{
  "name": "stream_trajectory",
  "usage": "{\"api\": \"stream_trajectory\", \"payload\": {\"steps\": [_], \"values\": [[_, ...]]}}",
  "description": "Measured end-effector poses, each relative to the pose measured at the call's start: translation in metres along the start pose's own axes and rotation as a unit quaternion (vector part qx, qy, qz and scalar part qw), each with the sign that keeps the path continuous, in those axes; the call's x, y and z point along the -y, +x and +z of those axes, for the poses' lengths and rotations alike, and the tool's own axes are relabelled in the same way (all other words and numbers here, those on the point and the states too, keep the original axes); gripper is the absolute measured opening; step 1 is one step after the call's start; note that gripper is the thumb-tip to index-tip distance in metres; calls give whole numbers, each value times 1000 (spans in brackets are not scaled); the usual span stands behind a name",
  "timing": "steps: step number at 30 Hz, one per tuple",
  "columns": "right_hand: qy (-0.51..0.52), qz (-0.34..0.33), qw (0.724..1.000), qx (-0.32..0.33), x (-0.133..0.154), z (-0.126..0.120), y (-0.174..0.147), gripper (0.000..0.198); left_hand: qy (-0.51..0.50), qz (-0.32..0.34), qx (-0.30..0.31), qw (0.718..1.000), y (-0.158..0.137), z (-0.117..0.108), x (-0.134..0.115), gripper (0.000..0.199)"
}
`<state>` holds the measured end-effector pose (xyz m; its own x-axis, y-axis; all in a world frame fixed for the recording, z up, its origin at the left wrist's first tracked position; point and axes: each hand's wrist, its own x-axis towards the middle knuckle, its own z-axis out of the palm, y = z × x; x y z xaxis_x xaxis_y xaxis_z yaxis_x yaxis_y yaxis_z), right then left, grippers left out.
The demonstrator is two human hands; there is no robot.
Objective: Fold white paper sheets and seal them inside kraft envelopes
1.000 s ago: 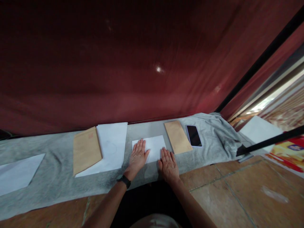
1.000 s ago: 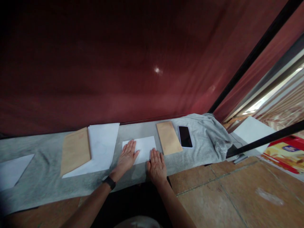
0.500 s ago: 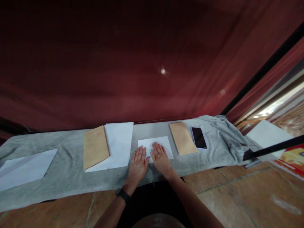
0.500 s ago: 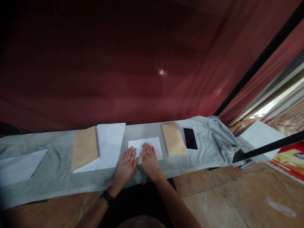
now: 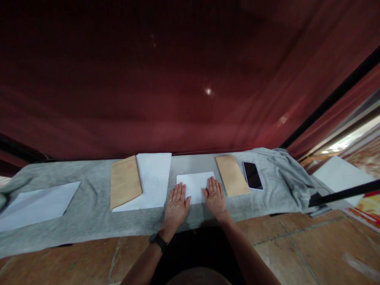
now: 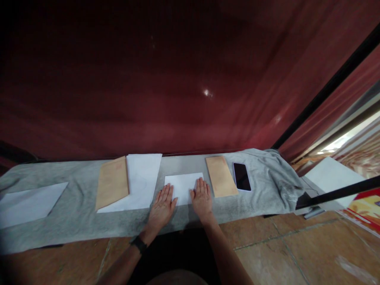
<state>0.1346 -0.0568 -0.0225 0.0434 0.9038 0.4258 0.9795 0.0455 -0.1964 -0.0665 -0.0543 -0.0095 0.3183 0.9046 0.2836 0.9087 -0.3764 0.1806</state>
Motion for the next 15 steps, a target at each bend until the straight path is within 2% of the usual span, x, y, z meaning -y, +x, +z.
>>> {"api": "stream_trajectory", "payload": {"steps": [6, 10, 15], "values": [[0, 91, 995, 51, -6, -14, 0, 52, -7, -9, 2, 1000, 0, 0, -1, 62], [-1, 130, 991, 34, -6, -18, 11, 46, -6, -7, -3, 1000, 0, 1, -1, 62], [4, 176, 984, 38, -5, -16, 23, 27, -3, -13, 5, 1000, 0, 2, -1, 62]]}}
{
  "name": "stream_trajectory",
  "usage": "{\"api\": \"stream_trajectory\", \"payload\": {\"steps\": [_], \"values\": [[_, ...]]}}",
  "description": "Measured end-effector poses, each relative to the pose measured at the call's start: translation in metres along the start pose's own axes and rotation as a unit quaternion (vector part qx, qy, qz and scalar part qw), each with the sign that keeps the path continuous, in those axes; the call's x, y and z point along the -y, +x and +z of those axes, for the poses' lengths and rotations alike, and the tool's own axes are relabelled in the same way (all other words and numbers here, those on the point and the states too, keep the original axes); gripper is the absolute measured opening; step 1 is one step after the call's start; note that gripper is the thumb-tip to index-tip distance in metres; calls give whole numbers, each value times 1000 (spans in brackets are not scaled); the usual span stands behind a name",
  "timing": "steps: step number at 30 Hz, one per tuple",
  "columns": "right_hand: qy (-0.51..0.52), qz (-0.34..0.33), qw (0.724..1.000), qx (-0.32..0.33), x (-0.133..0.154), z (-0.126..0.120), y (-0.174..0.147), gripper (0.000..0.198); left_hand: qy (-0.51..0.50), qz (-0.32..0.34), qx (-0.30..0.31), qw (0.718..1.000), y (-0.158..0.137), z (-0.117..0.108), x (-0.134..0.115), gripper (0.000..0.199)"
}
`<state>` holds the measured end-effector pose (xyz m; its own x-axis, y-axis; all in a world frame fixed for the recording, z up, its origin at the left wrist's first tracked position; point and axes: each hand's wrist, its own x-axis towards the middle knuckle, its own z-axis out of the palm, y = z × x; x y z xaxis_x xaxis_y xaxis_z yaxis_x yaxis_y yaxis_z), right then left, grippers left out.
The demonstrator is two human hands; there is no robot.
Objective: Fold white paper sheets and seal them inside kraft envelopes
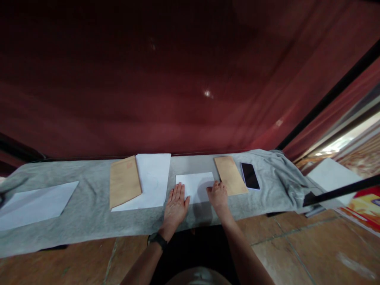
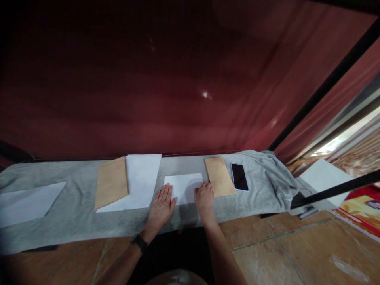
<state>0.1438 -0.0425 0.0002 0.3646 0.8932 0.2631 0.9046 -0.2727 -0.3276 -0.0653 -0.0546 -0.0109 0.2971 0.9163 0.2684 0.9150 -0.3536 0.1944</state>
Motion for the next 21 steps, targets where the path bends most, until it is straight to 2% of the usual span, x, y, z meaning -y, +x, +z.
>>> {"api": "stream_trajectory", "payload": {"steps": [8, 12, 17, 19, 21], "values": [[74, 6, 997, 15, -11, -5, 4, 15, -8, -3, -2, 1000, 1, -1, -1, 61], [139, -22, 989, 34, -10, -15, 11, 24, -33, -3, -18, 999, -2, -1, 2, 62], [212, -47, 976, 0, 8, -56, 30, 34, -122, -30, -62, 990, -7, -5, 7, 60], [270, -88, 958, -45, 17, -76, 32, 35, -169, -49, -81, 981, -8, -7, 9, 58], [273, -154, 948, -65, 23, -92, 28, 33, -219, -74, -95, 968, -9, -8, 12, 56]]}}
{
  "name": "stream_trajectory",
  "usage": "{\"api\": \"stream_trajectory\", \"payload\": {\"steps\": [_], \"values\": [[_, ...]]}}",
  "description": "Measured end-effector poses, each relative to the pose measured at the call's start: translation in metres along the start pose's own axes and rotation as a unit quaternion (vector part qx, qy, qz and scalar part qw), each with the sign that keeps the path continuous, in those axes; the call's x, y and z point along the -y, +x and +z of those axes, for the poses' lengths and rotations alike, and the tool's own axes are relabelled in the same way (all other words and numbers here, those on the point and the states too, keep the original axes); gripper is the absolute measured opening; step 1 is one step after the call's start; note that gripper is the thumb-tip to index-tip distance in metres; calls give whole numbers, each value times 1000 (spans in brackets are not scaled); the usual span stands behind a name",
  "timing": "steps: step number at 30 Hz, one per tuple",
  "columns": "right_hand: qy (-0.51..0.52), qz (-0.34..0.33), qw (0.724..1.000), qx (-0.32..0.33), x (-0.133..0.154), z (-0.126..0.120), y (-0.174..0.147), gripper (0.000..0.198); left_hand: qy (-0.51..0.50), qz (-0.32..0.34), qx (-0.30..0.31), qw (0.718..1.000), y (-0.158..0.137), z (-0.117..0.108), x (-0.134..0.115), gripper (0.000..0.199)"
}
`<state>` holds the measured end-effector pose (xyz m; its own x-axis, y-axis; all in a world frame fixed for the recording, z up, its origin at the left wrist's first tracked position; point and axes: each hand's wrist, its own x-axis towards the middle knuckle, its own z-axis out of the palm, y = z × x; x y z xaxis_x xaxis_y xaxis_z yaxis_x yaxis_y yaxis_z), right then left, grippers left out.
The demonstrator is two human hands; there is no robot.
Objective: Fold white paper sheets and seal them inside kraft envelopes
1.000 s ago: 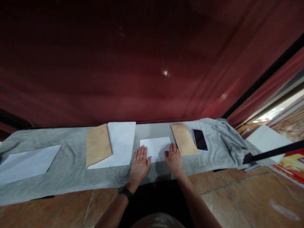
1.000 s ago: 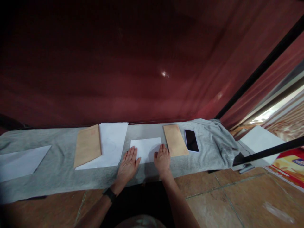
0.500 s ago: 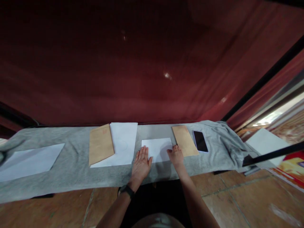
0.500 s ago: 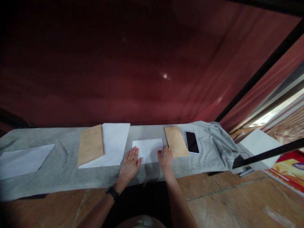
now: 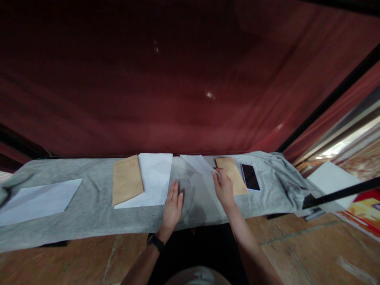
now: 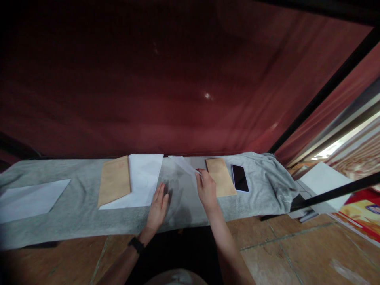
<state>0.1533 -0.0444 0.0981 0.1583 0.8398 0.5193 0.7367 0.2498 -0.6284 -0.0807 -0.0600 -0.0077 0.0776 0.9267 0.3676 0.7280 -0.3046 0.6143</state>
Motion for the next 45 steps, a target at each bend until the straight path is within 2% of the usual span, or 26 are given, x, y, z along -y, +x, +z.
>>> {"api": "stream_trajectory", "payload": {"steps": [2, 5, 8, 10, 13, 16, 18, 21, 25, 28, 36, 40, 45], "values": [[-13, -72, 996, 52, 8, -3, -10, 31, -49, -27, -16, 998, 0, -2, 2, 55], [-52, -157, 972, 164, 4, 3, -42, 30, -119, -58, -49, 990, -3, -5, 5, 53], [-86, -185, 956, 213, -12, 12, -78, 31, -184, -81, -68, 977, -5, -12, 6, 51], [-81, -192, 953, 219, -24, 16, -98, 34, -215, -86, -48, 972, -4, -17, 3, 49], [-57, -192, 953, 226, -36, 16, -115, 48, -220, -53, 64, 972, 7, -23, -7, 48], [-44, -187, 954, 231, -43, 15, -123, 57, -154, 48, 225, 961, 23, -16, -24, 51], [-40, -184, 954, 234, -46, 16, -126, 58, -88, 128, 313, 937, 31, -5, -36, 52], [-33, -175, 955, 236, -50, 19, -129, 56, 11, 197, 366, 909, 39, 17, -50, 52], [-26, -162, 956, 242, -50, 20, -129, 59, 102, 228, 326, 912, 48, 39, -55, 52], [-21, -152, 957, 246, -49, 20, -128, 59, 139, 220, 292, 920, 57, 46, -49, 55], [-2, -132, 963, 234, -49, 20, -130, 52, 177, 144, 236, 945, 65, 38, -16, 57], [29, -126, 967, 218, -50, 22, -130, 49, 116, 112, 236, 958, 53, 19, 0, 55], [96, -74, 980, 156, -53, 26, -126, 39, -90, 40, 245, 964, 25, -21, 8, 52]]}}
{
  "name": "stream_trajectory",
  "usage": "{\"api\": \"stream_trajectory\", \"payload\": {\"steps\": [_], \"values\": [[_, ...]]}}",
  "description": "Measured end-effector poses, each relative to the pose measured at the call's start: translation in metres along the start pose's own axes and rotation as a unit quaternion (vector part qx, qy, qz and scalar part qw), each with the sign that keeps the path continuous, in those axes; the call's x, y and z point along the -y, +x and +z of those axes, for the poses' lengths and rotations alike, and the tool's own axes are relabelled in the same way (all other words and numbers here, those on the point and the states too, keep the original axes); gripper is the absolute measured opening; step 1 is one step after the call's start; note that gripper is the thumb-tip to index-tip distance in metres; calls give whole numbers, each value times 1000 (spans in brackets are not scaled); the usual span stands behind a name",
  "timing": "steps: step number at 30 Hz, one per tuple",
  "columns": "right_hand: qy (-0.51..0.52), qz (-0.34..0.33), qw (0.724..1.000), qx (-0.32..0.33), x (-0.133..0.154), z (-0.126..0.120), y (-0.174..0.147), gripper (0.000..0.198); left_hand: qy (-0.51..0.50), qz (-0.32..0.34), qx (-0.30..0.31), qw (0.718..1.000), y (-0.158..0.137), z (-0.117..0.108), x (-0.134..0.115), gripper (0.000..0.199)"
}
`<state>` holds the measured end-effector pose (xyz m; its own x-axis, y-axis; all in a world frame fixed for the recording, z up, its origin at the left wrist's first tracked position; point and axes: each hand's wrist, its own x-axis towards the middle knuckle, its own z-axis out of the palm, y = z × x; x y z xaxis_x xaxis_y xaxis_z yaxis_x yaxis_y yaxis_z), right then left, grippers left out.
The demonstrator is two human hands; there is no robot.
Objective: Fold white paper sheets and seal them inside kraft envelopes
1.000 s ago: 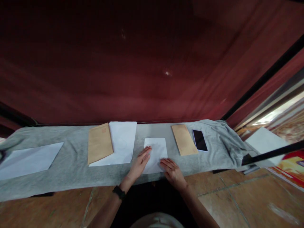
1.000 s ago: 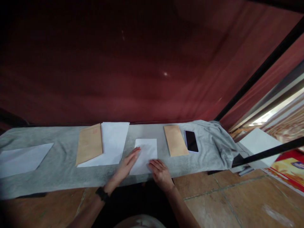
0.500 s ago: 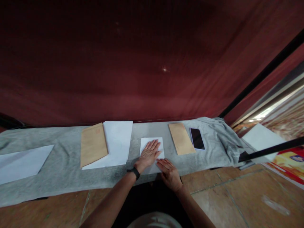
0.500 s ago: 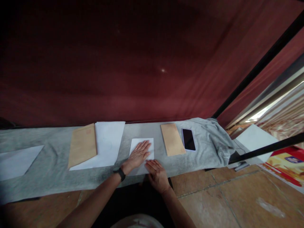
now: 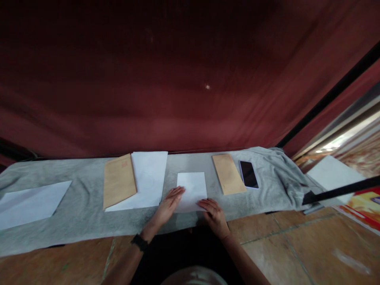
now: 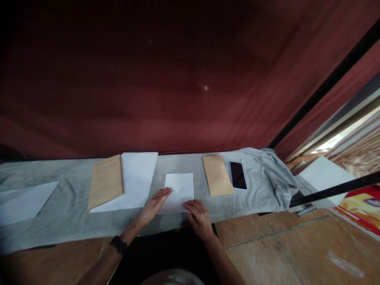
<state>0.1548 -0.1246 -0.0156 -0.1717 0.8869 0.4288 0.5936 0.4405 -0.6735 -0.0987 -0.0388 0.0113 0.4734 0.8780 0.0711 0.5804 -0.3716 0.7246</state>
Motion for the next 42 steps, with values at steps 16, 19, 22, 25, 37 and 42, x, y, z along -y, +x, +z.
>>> {"api": "stream_trajectory", "payload": {"steps": [16, 19, 22, 25, 37, 42], "values": [[-3, 114, 993, -17, 2, -6, 25, 30, -56, -59, -136, 987, -21, 13, 1, 24], [-50, 124, 990, -39, -3, -3, 29, 31, -74, -115, -152, 979, -13, 12, -8, 27], [-105, 126, 985, -50, -6, 2, 37, 29, -70, -137, -169, 974, -2, 10, -14, 25], [-129, 143, 979, -61, -8, 8, 45, 30, -28, -166, -169, 971, 11, 8, -17, 22], [-288, 187, 938, -44, -8, 17, 69, 36, 180, -263, -105, 942, 44, 2, -29, 26], [-294, 192, 936, -39, -14, 18, 78, 37, 217, -283, -81, 931, 53, 1, -32, 29]]}}
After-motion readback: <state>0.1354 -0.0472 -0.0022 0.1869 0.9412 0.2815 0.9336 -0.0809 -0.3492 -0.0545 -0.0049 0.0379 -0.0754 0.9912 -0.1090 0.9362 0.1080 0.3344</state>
